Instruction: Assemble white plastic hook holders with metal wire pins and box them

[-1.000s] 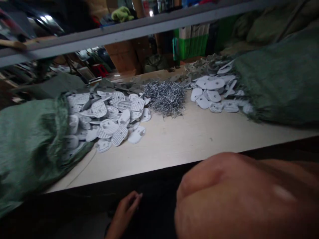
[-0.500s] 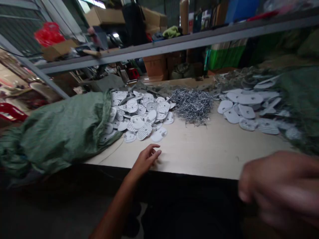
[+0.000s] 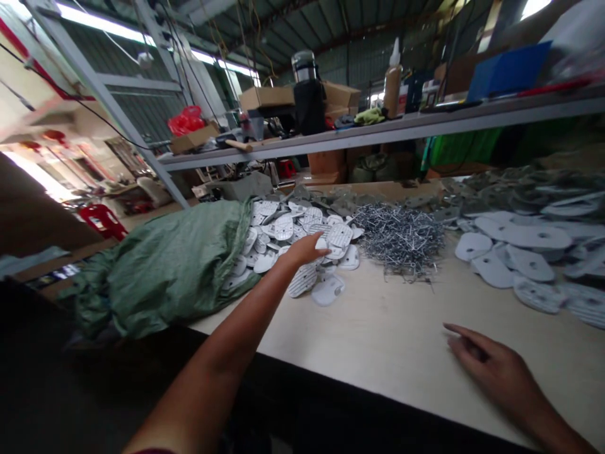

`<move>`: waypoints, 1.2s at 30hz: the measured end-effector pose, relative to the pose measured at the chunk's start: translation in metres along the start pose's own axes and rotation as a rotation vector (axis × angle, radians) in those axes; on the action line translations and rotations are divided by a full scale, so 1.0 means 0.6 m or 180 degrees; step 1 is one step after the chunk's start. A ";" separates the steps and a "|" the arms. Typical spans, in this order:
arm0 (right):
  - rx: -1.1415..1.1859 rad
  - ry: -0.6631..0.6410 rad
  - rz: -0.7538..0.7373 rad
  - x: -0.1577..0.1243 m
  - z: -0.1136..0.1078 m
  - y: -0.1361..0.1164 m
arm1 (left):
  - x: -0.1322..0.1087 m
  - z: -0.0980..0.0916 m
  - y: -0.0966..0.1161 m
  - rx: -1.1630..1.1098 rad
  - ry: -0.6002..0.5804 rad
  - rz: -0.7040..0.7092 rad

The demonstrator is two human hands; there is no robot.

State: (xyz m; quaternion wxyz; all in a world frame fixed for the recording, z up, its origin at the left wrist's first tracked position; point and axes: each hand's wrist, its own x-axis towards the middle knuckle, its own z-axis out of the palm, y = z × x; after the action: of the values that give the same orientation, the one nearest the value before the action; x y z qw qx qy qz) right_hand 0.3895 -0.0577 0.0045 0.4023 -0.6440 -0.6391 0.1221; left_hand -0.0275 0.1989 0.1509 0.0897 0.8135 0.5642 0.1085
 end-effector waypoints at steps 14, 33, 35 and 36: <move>0.0215 -0.0074 0.0352 0.001 0.022 0.038 | 0.157 0.084 0.055 0.0811 -0.0626 0.1028; 0.0278 0.0102 0.0486 0.001 0.029 0.029 | 0.177 0.035 0.056 0.1015 -0.0484 0.0920; 0.0281 0.0094 0.0430 0.001 0.029 0.029 | 0.213 0.046 0.075 0.1027 -0.0443 0.0900; 0.0301 0.0078 0.0397 0.001 0.029 0.029 | 0.228 0.055 0.080 0.1040 -0.0466 0.0872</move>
State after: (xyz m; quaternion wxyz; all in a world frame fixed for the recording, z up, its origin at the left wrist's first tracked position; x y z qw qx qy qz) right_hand 0.3904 -0.0484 -0.0182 0.4316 -0.6643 -0.5863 0.1692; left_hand 0.0712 0.3095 0.1427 -0.0180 0.8920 0.4506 -0.0325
